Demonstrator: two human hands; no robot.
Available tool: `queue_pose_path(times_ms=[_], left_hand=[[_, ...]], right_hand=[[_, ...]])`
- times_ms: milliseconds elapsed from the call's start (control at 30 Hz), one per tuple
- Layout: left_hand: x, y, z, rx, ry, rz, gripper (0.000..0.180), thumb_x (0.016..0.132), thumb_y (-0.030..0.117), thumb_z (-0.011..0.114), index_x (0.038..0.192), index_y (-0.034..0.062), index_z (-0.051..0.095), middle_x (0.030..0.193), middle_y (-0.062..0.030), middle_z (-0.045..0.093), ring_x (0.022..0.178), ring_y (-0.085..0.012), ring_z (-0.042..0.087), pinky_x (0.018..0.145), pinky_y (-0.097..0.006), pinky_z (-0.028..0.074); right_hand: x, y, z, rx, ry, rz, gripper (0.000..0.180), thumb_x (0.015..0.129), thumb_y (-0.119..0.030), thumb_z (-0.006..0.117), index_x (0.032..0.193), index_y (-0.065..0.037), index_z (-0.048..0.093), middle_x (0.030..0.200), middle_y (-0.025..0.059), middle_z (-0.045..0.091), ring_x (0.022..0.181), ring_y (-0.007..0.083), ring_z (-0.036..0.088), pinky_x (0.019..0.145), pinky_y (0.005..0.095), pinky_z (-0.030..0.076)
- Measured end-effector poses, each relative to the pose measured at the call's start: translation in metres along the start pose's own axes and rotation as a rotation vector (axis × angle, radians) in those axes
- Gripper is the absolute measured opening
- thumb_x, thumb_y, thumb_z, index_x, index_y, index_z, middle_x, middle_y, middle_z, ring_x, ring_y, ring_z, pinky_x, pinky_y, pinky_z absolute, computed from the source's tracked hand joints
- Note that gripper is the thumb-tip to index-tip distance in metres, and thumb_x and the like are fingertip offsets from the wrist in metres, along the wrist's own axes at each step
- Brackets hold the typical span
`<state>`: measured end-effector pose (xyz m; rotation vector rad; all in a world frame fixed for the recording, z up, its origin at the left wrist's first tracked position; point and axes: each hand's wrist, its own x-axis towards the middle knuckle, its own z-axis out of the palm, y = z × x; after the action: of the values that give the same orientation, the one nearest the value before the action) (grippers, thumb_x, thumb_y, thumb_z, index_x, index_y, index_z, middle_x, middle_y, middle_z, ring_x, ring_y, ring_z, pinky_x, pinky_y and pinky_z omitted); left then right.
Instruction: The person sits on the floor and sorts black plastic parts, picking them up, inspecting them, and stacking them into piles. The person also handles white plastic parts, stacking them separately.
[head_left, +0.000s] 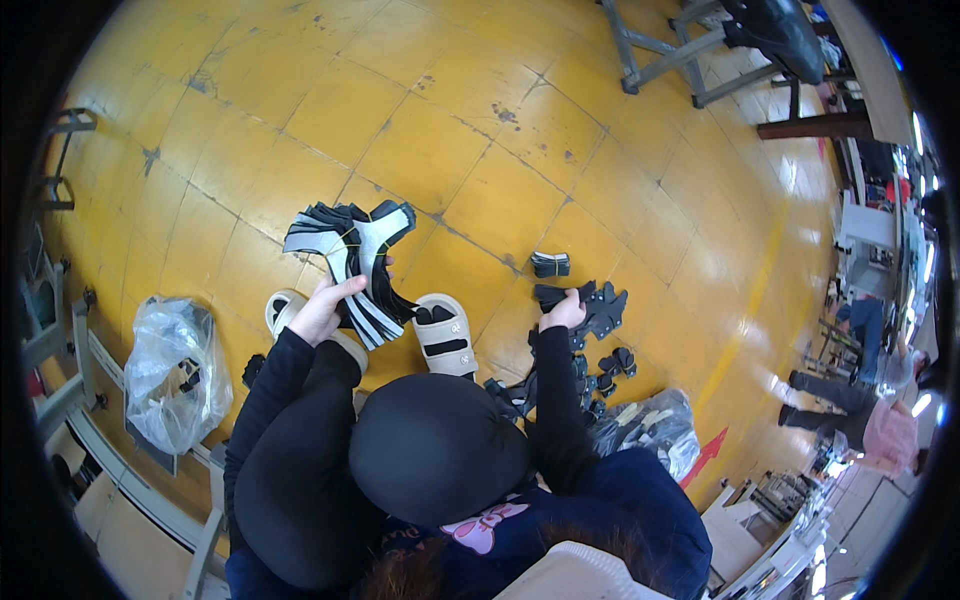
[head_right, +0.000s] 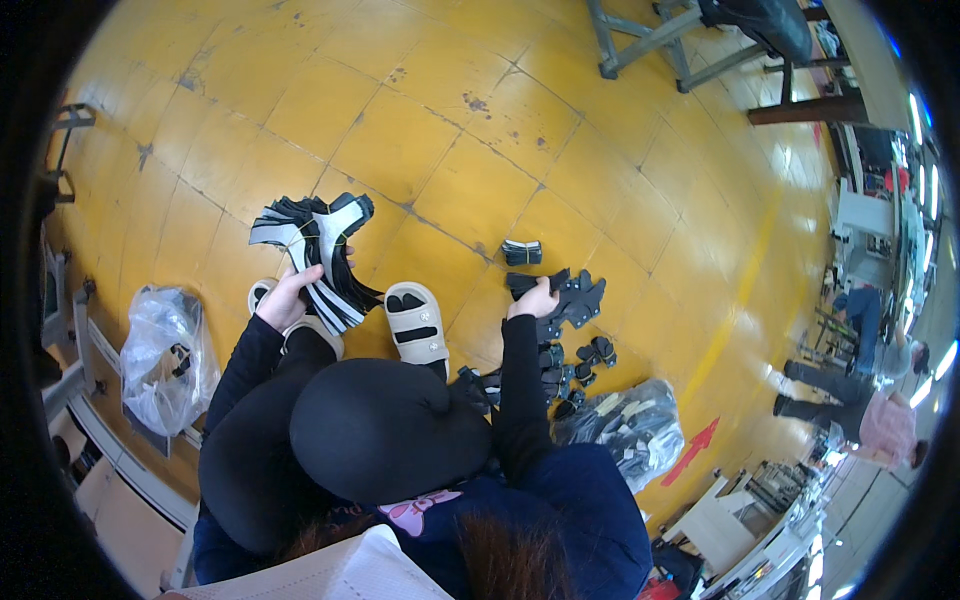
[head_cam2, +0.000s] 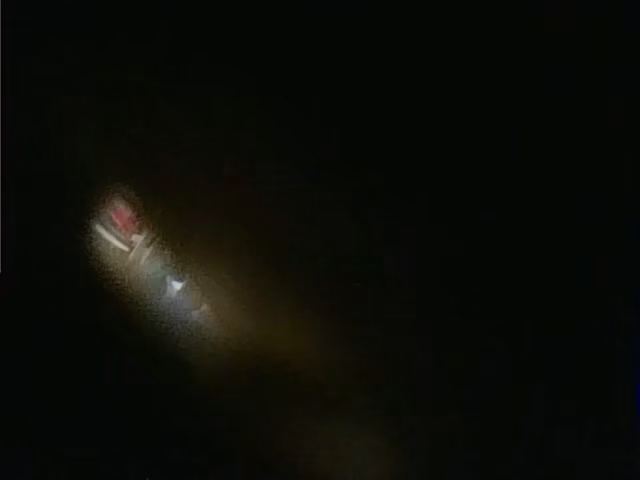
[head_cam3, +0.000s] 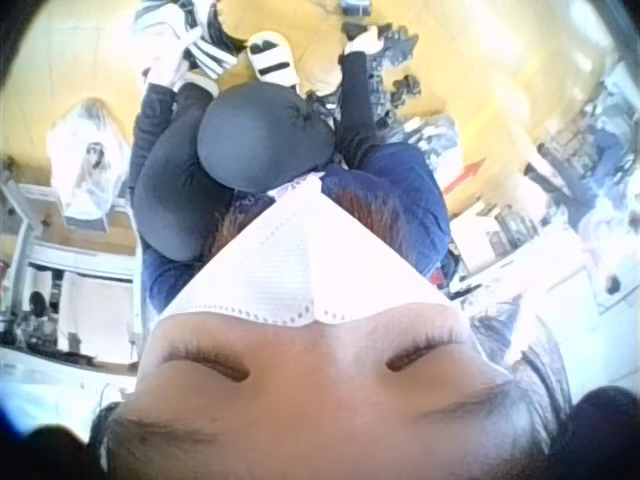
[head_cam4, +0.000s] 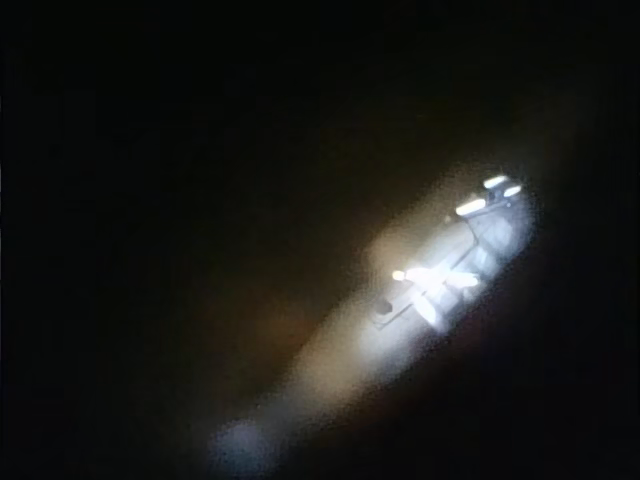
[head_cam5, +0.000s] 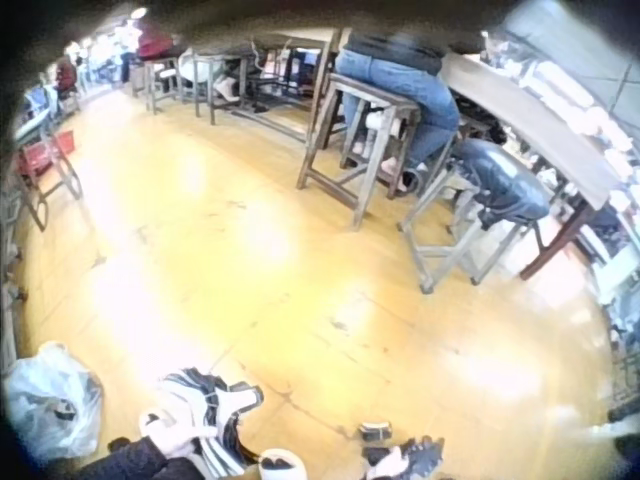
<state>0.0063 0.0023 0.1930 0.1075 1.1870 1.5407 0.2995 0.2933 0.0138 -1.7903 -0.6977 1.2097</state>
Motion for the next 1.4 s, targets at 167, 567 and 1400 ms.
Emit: queue_pose_path(times_ms=[167,567,1400], left_hand=[[0.005,-0.004,-0.002,-0.250,-0.046,-0.065,0.065,0.100,0.051,0.027,0.139,0.0001,0.035,0.133,-0.0143,0.052,0.120,-0.0258,0.053,0.104,-0.040,0.041],[0.004,-0.022,-0.010,-0.193,0.047,-0.048,0.064,0.093,0.034,0.060,0.142,0.0077,0.029,0.135,-0.0065,0.047,0.123,-0.0173,0.046,0.102,-0.034,0.039],[0.005,-0.013,-0.009,-0.149,0.070,0.002,0.054,0.089,0.024,0.062,0.134,0.0000,0.044,0.131,-0.0124,0.054,0.121,-0.0253,0.053,0.101,-0.039,0.045]], right_hand=[[-0.073,-0.030,0.009,0.260,-0.327,0.006,0.037,0.078,0.000,0.050,0.115,0.004,0.054,0.099,0.0092,0.063,0.087,0.0163,0.060,0.078,0.0283,0.047],[-0.278,-0.096,0.089,-0.554,-1.536,-0.753,0.067,0.088,-0.018,0.060,0.142,0.006,0.029,0.141,0.0260,0.033,0.131,0.0389,0.033,0.110,0.0434,0.028],[-0.069,-0.083,0.056,-0.737,-0.861,-0.409,0.059,0.081,-0.014,0.071,0.133,0.000,0.047,0.100,0.0104,0.067,0.087,0.0161,0.063,0.081,0.0287,0.049]])
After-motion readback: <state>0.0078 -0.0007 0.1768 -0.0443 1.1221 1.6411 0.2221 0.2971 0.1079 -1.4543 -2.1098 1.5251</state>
